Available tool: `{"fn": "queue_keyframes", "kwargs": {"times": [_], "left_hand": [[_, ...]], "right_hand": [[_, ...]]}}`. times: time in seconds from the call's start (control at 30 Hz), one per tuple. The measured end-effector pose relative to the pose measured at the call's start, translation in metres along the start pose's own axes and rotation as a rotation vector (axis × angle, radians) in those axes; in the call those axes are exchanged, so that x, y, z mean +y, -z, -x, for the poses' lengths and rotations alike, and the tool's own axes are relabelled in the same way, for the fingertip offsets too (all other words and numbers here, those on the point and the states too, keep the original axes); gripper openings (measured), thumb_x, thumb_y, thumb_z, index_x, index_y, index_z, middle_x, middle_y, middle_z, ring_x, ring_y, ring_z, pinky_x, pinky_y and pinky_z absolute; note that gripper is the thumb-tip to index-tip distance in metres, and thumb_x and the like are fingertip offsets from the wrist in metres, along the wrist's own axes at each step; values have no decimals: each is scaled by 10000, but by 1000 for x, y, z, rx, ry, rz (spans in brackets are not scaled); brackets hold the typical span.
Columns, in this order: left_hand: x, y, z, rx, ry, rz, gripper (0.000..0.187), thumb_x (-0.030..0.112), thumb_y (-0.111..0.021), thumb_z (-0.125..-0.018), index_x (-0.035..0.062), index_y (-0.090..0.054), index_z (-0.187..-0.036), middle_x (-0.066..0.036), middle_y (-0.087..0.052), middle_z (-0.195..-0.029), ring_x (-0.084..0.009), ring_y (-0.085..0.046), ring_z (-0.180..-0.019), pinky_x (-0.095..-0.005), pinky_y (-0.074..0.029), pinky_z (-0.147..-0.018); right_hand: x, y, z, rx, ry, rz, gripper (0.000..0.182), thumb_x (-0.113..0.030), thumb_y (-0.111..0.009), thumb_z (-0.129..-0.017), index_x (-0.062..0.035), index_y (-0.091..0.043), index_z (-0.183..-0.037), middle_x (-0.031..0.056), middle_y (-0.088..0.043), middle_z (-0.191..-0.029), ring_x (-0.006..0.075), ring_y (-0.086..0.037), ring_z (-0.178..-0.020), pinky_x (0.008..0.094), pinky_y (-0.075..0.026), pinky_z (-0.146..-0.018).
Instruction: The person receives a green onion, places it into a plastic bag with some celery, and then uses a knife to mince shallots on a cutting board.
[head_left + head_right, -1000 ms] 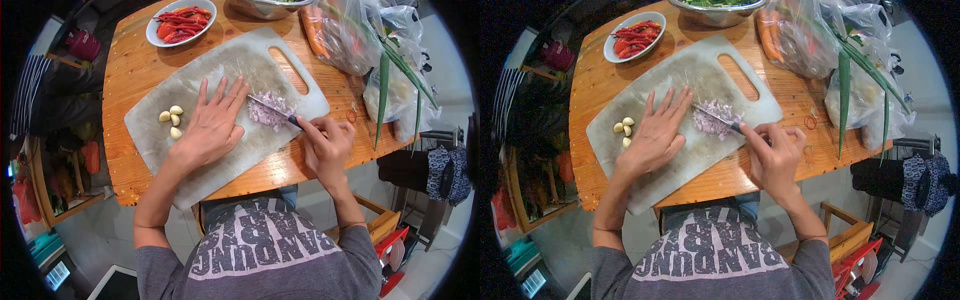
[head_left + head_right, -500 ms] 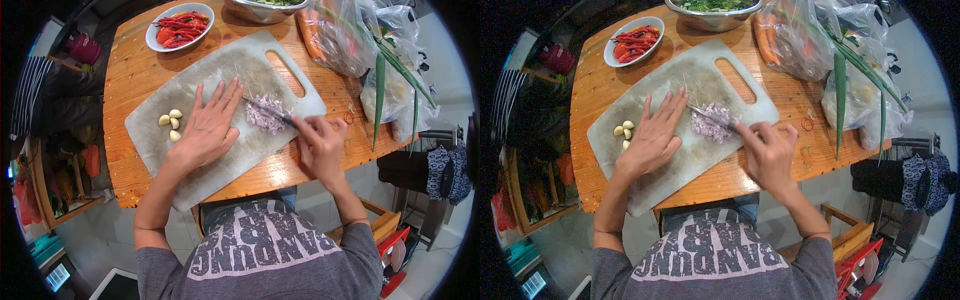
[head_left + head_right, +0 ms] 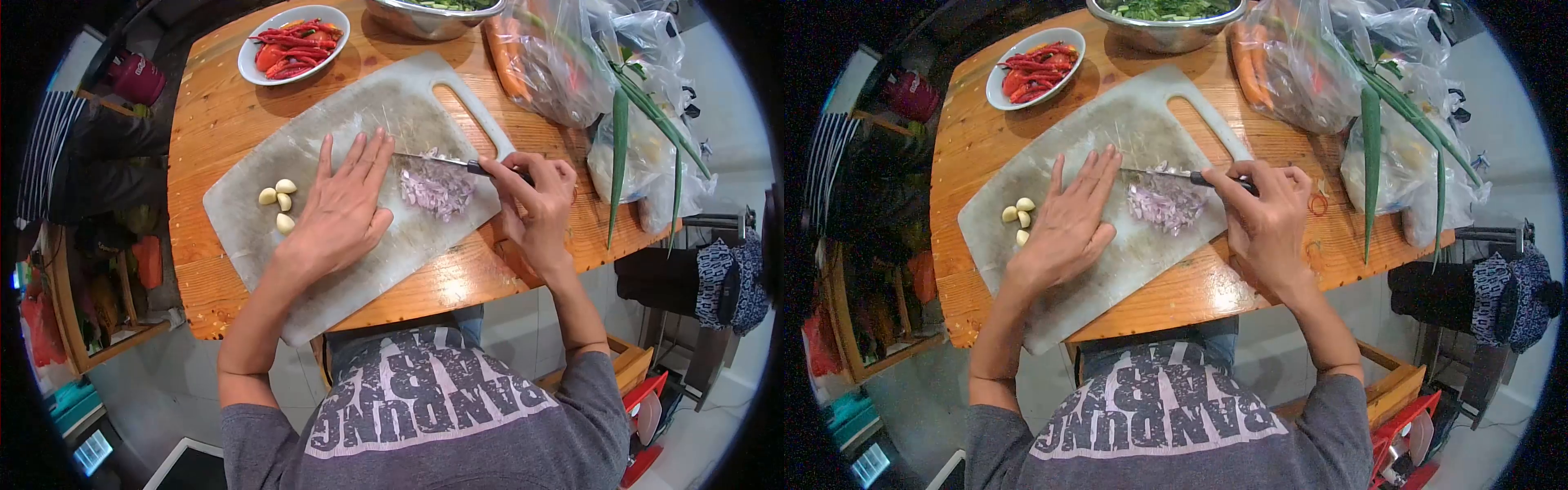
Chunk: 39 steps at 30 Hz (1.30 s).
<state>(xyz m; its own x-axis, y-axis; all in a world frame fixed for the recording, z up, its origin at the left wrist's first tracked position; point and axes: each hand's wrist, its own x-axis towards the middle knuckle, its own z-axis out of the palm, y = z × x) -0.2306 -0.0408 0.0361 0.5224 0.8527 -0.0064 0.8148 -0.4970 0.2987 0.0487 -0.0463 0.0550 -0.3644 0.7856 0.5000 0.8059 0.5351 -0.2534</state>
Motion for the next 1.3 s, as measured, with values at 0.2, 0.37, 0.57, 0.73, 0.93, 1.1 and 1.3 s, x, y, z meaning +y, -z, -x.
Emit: {"fn": "queue_keyframes", "kwargs": {"times": [0.2, 0.37, 0.57, 0.73, 0.93, 1.1, 1.3], "left_hand": [[1, -1, 1, 13, 14, -5, 856, 176, -517, -850, -9, -168, -1609, -204, -229, -1673, -338, -228, -1553, -547, -13, -1276], [1, 2, 1, 1, 21, 9, 856, 189, -512, -849, -5, -170, -1610, -203, -232, -1673, -342, -230, -1551, -552, -11, -1276], [3, 2, -2, -7, 1, -26, 851, 190, -505, -851, 0, -174, -1611, -196, -241, -1672, -346, -231, -1550, -548, -13, -1278], [2, 4, -2, 1, 11, -10, 849, 195, -504, -856, 2, -173, -1613, -191, -242, -1673, -350, -234, -1548, -548, -9, -1278], [2, 0, -3, 17, 25, -19, 856, 196, -508, -853, -5, -170, -1613, -210, -250, -1665, -350, -245, -1545, -553, -9, -1276], [7, -5, -5, 50, 41, -20, 858, 193, -515, -844, -9, -182, -1608, -213, -261, -1659, -354, -271, -1534, -557, -15, -1275], [5, -4, -4, 53, 29, -17, 862, 196, -524, -829, -11, -203, -1602, -214, -263, -1658, -355, -290, -1526, -559, -22, -1274]], "right_hand": [[5, -12, 4, -16, -22, -25, 431, 1, -714, -773, -158, -749, -1171, 45, -664, -990, 220, -634, -923, 417, -350, -928], [-12, -4, 7, -4, 9, 23, 436, -15, -725, -750, -169, -757, -1157, 19, -643, -940, 192, -610, -838, 402, -321, -856], [-16, 3, 20, -35, -28, 34, 390, -25, -725, -774, -167, -768, -1134, 29, -642, -904, 197, -609, -822, 415, -344, -865], [-12, -2, 18, -75, -52, 4, 364, -23, -722, -785, -162, -774, -1117, 39, -639, -890, 216, -614, -837, 418, -356, -896], [16, 8, -21, -38, 90, 16, 368, -22, -738, -763, -152, -774, -1105, 27, -651, -898, 210, -632, -880, 429, -364, -926], [32, -22, -13, -11, -34, -168, 398, -16, -735, -765, -178, -776, -1125, 35, -657, -965, 222, -614, -924, 407, -367, -910], [10, -4, 2, -42, -5, -17, 399, -19, -722, -790, -189, -770, -1148, 36, -653, -954, 219, -605, -860, 401, -356, -864]]}}
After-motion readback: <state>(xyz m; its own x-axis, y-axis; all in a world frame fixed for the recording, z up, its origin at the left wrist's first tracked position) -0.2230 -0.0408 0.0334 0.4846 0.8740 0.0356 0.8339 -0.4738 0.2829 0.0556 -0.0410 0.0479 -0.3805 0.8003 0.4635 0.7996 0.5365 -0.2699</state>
